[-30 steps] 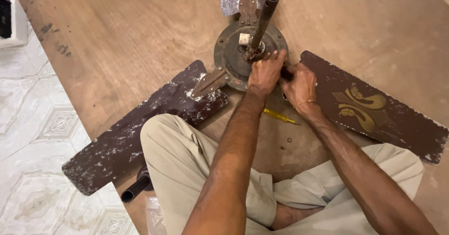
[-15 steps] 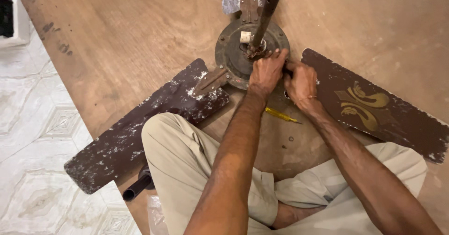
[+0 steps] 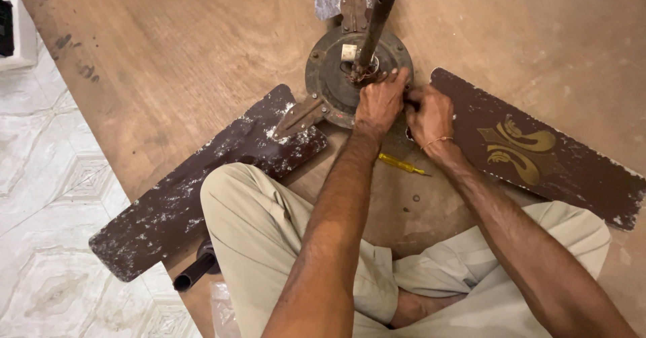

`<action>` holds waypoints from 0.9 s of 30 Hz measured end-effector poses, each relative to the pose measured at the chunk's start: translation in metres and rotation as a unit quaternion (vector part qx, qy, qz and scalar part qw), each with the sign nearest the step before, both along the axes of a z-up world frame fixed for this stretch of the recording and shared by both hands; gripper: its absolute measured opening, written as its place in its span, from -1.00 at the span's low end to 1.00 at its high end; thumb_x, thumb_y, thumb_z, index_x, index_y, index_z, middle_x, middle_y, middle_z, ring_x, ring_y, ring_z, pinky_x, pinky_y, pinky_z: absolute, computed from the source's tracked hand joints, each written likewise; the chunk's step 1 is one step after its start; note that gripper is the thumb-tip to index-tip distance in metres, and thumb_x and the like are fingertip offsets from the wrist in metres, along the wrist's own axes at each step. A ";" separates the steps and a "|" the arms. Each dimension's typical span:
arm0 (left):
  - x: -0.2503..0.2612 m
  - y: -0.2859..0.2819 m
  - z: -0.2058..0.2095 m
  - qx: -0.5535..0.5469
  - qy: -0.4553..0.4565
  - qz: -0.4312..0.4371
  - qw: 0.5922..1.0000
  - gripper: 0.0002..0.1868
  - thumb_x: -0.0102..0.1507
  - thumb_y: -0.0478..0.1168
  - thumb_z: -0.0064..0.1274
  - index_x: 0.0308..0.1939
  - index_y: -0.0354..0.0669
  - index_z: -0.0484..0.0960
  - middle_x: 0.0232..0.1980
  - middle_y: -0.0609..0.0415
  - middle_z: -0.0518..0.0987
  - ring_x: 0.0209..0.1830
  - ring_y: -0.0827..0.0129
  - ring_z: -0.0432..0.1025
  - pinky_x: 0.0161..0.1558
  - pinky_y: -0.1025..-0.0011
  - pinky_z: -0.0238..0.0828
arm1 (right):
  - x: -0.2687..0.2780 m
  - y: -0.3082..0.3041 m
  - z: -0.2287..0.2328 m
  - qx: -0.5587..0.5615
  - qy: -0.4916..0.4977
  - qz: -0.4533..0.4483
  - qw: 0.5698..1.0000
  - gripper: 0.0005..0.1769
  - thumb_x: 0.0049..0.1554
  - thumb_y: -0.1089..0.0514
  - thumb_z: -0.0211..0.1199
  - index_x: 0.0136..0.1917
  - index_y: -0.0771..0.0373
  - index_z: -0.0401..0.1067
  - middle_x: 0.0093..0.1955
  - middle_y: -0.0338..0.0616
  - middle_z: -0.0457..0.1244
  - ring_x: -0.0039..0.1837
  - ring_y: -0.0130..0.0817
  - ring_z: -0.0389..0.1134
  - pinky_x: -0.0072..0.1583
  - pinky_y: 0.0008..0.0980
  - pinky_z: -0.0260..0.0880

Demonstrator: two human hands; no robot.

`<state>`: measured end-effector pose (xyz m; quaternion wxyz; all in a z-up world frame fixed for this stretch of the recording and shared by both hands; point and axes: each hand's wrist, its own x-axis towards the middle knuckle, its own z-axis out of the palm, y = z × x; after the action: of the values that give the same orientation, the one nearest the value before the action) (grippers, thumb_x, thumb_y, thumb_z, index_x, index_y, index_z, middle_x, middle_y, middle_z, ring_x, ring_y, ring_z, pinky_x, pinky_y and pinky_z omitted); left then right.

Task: The person sits on the floor and assembles a ceiling fan by attaching three fan blades to the central motor housing. They use a screwdriver to tighten screws and secure each blade in place.

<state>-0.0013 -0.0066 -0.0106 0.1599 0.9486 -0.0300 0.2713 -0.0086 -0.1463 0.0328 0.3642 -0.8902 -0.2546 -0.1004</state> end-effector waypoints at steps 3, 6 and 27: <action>-0.001 -0.002 0.008 0.005 0.096 0.005 0.995 -0.69 0.20 -0.27 0.16 -0.06 -0.02 0.38 -0.13 0.10 0.63 -0.16 0.14 0.62 -0.24 0.18 0.63 | -0.002 -0.004 -0.005 0.007 -0.009 0.011 1.000 -0.67 0.02 0.47 0.23 0.08 0.43 0.56 0.08 0.17 0.38 0.08 0.15 0.43 0.16 -0.04 0.43; -0.005 -0.002 0.014 -0.007 0.085 -0.008 0.996 -0.61 0.10 -0.21 0.23 -0.07 -0.03 0.38 -0.11 0.08 0.62 -0.08 0.15 0.60 -0.20 0.21 0.63 | 0.001 -0.008 -0.008 0.011 -0.021 0.032 0.999 -0.70 0.02 0.46 0.26 0.06 0.44 0.55 0.10 0.21 0.37 0.11 0.21 0.41 0.15 -0.02 0.43; -0.024 0.010 0.023 -0.263 0.024 -0.066 0.962 -0.81 0.39 -0.20 -0.07 -0.04 -0.27 0.46 -0.10 -0.41 0.55 -0.05 -0.38 0.44 -0.01 -0.18 0.39 | -0.022 0.002 0.017 0.201 0.114 -0.062 0.971 -0.83 0.12 0.29 0.36 0.00 0.36 0.58 -0.14 0.00 0.46 -0.12 -0.37 0.51 -0.05 -0.39 0.48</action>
<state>-0.0249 0.0036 0.0128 0.4215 0.8755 -0.0163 0.2358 -0.0303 -0.1439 0.0500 0.5555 -0.8183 -0.1304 -0.0701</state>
